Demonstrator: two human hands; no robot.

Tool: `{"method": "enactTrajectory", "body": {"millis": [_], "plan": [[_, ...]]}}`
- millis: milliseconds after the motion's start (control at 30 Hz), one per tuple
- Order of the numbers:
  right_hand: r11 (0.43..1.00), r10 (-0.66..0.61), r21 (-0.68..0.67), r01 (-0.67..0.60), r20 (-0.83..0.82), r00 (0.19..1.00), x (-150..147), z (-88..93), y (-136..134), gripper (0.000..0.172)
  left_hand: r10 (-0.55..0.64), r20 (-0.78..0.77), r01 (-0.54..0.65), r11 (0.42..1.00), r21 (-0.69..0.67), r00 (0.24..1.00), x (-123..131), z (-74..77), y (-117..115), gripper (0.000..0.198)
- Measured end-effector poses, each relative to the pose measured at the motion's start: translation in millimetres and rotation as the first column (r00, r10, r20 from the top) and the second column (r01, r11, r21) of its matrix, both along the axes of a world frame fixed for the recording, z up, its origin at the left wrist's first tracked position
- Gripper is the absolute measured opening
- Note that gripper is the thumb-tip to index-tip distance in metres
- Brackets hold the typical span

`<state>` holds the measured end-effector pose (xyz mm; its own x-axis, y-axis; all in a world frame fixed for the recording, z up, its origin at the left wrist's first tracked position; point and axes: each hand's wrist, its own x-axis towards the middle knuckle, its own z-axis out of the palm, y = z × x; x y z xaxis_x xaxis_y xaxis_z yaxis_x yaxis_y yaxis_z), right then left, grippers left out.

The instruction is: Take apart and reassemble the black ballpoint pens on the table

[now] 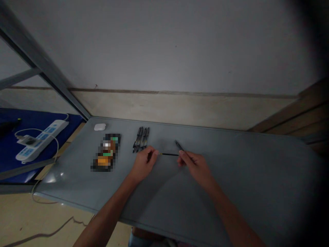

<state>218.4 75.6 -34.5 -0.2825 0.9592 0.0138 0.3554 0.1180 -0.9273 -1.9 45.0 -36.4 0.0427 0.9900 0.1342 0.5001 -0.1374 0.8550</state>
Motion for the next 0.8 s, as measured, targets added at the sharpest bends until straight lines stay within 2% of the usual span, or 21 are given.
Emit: {"method": "enactTrajectory", "body": {"millis": [67,133,267,467,567,700,800], "plan": [[1.000,0.002,-0.004,-0.002,-0.005,1.000,0.7,-0.5,1.1,0.042,-0.020,0.040,0.020,1.000,-0.006,0.999,1.5,-0.9,-0.3,0.029],[1.000,-0.002,0.005,0.002,-0.022,1.000,1.3,-1.3,2.5,0.036,0.017,0.087,-0.016,1.000,-0.002,0.996,1.6,-3.8,0.8,0.024],[1.000,-0.025,0.000,0.025,-0.048,0.999,2.6,-2.4,4.6,0.035,0.192,0.132,-0.204,0.975,0.085,0.973,-6.1,-6.9,5.0,0.022],[0.999,-0.036,-0.013,0.035,-0.052,0.998,4.2,-3.0,3.8,0.038,0.455,0.005,-0.435,0.847,0.304,0.890,-27.9,2.6,7.5,0.045],[0.998,-0.056,-0.030,0.054,-0.066,0.996,3.9,-4.0,3.2,0.037,0.593,-0.107,-0.518,0.766,0.382,0.798,-35.3,3.0,7.6,0.054],[0.998,-0.059,-0.028,0.057,-0.073,0.996,3.3,-3.9,3.3,0.038,0.708,-0.196,-0.611,0.692,0.386,0.678,-43.0,-3.4,9.2,0.060],[0.998,-0.064,-0.025,0.062,-0.074,0.995,3.3,-3.1,3.7,0.039,0.719,-0.214,-0.623,0.686,0.377,0.662,-50.6,-7.7,11.7,0.057]]}}
